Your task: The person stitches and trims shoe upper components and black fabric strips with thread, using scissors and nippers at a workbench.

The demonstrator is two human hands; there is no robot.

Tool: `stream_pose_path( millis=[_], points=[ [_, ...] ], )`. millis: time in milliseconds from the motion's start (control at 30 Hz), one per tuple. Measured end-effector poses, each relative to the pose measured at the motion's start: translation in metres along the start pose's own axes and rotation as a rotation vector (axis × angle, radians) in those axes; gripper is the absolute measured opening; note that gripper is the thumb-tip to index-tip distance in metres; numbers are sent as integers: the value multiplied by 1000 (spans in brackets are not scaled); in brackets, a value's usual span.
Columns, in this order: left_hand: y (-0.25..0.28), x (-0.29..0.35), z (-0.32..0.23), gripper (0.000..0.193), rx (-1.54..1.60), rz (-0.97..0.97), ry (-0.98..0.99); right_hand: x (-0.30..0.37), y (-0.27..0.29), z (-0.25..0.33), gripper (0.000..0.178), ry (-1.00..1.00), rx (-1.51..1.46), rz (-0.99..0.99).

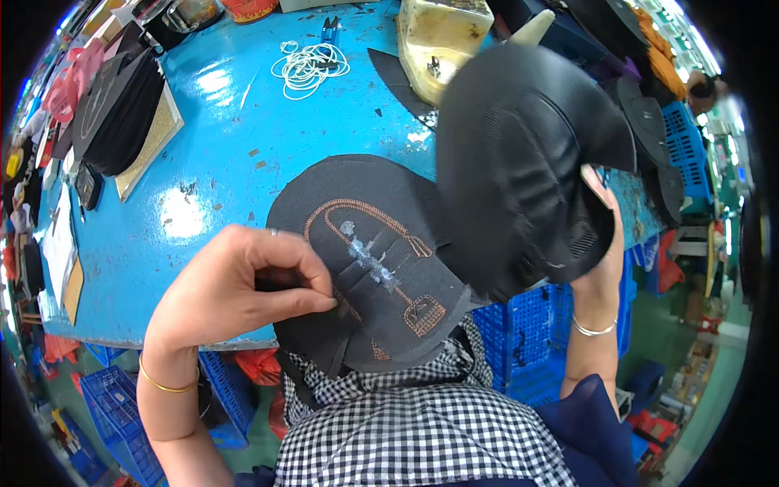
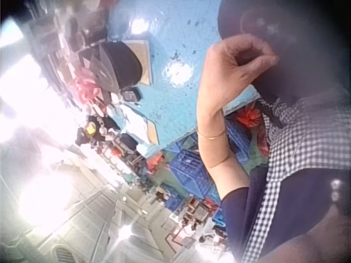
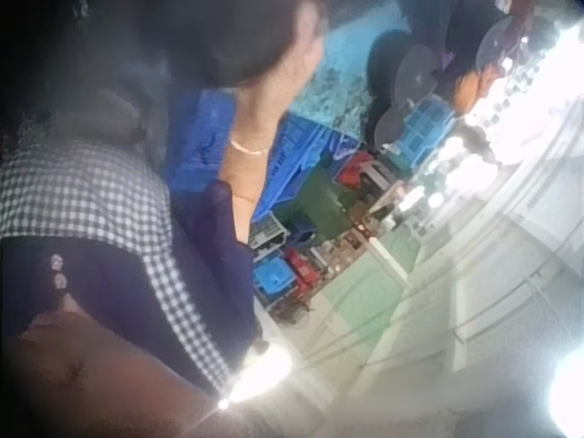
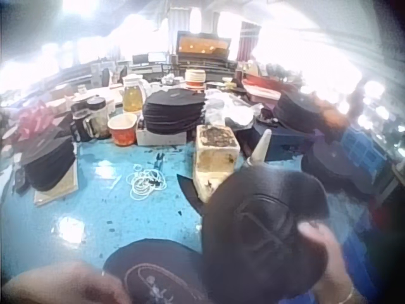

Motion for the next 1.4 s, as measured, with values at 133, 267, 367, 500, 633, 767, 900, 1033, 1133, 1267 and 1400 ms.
stream_pose_path(
  millis=[133, 267, 367, 500, 633, 767, 900, 1033, 1133, 1267, 1400],
  points=[
    [-8, -24, -20, 8, -61, 117, -4, 6, 66, -15, 33, -318, 240, -52],
    [-22, -45, -21, 8, -265, 237, -58, -9, 124, 1, 25, -58, 673, -367],
    [-25, -52, -9, 10, -320, 215, -92, -18, 82, 11, 24, -12, 619, -229],
    [-25, -54, -8, 12, -384, 181, -81, -22, -6, 2, 21, 0, 764, 164],
    [-24, -56, -10, 15, -415, 139, -36, -6, -113, -16, 14, 327, 1049, 881],
    [-13, -54, -18, 17, -654, 116, -140, 1, -147, -39, 21, 548, 1270, 1010],
    [-3, -48, -5, 14, -488, 116, -120, 0, -152, -44, 22, 450, 1365, 1215],
    [-4, -53, -8, 12, -580, 150, -48, -7, -157, -43, 21, 500, 1276, 1173],
    [-4, -52, -8, 12, -582, 149, -81, -3, -171, -42, 22, 624, 1405, 1096],
    [-1, -51, -11, 13, -556, 152, -101, -9, -177, -41, 21, 706, 1475, 988],
    [-1, -49, -8, 12, -508, 224, -49, -18, -173, -33, 28, 546, 1573, 910]
  ],
)
Point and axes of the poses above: each hand's wrist, its own x-axis away from the middle knuckle, its own y-axis out of the back of the hand, z = x × y, the point moved 8 cm from there along -x, towards the middle knuckle, and after that the axes turned 9 degrees about -y, right-handed, at the moved point
